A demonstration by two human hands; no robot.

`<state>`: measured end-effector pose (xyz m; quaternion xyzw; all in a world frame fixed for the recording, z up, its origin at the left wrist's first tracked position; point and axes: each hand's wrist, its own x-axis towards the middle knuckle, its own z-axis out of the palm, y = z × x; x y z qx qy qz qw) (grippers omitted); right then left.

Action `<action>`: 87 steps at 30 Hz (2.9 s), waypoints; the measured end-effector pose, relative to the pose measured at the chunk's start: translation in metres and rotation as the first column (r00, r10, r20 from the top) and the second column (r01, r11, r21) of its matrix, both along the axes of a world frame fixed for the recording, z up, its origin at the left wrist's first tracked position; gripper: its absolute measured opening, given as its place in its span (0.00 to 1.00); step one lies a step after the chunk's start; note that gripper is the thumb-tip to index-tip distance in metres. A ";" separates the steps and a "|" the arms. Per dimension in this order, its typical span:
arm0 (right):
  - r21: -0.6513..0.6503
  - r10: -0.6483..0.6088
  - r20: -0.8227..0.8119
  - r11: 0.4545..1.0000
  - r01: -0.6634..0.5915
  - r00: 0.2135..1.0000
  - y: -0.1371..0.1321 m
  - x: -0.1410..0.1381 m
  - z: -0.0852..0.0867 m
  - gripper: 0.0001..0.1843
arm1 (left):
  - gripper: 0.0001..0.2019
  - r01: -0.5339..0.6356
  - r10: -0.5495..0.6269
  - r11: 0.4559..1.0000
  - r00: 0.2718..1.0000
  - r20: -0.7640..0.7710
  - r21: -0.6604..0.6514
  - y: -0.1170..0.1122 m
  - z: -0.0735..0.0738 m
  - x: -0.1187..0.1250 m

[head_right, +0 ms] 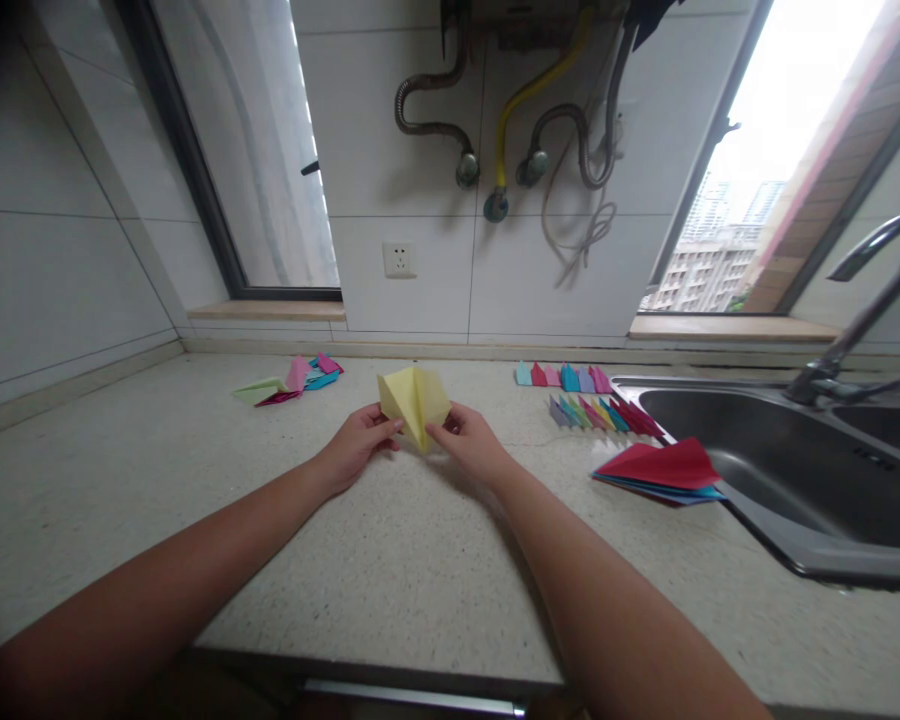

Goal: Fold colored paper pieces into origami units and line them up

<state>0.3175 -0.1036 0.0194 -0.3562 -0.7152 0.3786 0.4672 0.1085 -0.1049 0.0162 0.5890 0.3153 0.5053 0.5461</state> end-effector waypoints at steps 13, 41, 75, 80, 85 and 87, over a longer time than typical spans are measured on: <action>-0.007 -0.102 -0.067 0.995 0.102 0.993 0.005 0.007 0.001 0.17 | 0.19 -0.147 0.147 0.989 0.989 -0.012 0.034 0.008 -0.005 -0.005; -0.068 -0.104 -0.100 0.993 0.097 0.990 0.005 0.005 0.000 0.15 | 0.21 -0.138 0.137 0.990 0.990 -0.031 -0.007 0.004 -0.004 -0.001; 0.122 -0.029 0.222 0.993 0.002 0.975 -0.023 -0.008 0.016 0.14 | 0.23 0.122 -0.116 0.984 0.992 0.050 -0.130 -0.011 0.004 0.004; 0.138 -0.116 0.222 0.987 0.086 0.968 -0.016 -0.005 0.013 0.16 | 0.17 0.023 -0.008 0.977 0.997 0.071 -0.214 -0.005 0.001 0.003; 0.163 -0.310 0.411 0.950 0.266 0.857 -0.007 0.001 0.004 0.13 | 0.17 -0.002 0.029 0.971 0.994 0.109 -0.239 -0.005 0.000 0.002; 0.168 -0.287 0.504 0.958 0.234 0.815 -0.007 0.002 0.002 0.12 | 0.16 0.025 0.009 0.972 0.989 0.146 -0.232 -0.005 0.001 0.001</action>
